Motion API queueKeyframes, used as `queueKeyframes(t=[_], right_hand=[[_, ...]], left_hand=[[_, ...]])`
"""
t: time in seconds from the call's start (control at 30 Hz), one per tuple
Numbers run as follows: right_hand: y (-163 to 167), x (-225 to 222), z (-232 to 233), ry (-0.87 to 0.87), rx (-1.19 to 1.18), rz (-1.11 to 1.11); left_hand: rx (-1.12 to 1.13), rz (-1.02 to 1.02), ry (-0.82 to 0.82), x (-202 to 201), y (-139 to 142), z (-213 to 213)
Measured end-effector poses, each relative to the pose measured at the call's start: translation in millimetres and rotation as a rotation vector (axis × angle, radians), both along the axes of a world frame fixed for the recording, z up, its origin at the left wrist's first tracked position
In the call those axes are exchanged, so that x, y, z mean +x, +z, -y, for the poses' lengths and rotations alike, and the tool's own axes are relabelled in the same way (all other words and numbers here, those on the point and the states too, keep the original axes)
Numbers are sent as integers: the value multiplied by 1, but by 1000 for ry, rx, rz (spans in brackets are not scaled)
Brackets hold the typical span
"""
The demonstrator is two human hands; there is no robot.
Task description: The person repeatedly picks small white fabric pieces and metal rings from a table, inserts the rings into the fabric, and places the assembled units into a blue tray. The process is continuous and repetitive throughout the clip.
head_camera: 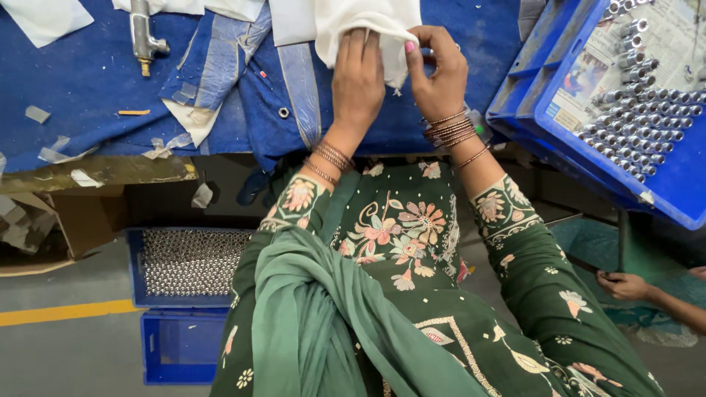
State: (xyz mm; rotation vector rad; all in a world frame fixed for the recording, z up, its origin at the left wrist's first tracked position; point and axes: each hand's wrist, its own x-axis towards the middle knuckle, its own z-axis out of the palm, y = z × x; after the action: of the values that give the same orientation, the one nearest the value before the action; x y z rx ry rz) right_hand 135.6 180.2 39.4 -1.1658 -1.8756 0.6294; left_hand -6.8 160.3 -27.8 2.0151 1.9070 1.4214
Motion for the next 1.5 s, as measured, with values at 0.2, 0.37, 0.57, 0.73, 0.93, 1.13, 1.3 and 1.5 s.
queueKeyframes(t=[0.2,0.37,0.57,0.73,0.93,1.13,1.3,1.5], right_hand=[[10,-6,1,56,36,108],[3,-8,-6,155,145,326],[-24,-8,-14,251,178,522],[-48,-7,-30,267,155,643],[-67,-4,-29,293,79,631],[-43,-7,-23,326,21,560],[-18,0,10,207,-351,-65],[-11,24,34,183,-737,-447]], left_hand=[[-62,-342,89,-16,-14,-29],[-49,-323,99,-26,-23,-29],[-96,-253,39,-33,-23,-22],[-45,-270,-21,-35,-2,4],[-57,212,-7,-33,15,46],[-276,886,247,-34,5,45],[-204,1007,-6,-29,8,54],[-508,1347,-271,-24,29,70]])
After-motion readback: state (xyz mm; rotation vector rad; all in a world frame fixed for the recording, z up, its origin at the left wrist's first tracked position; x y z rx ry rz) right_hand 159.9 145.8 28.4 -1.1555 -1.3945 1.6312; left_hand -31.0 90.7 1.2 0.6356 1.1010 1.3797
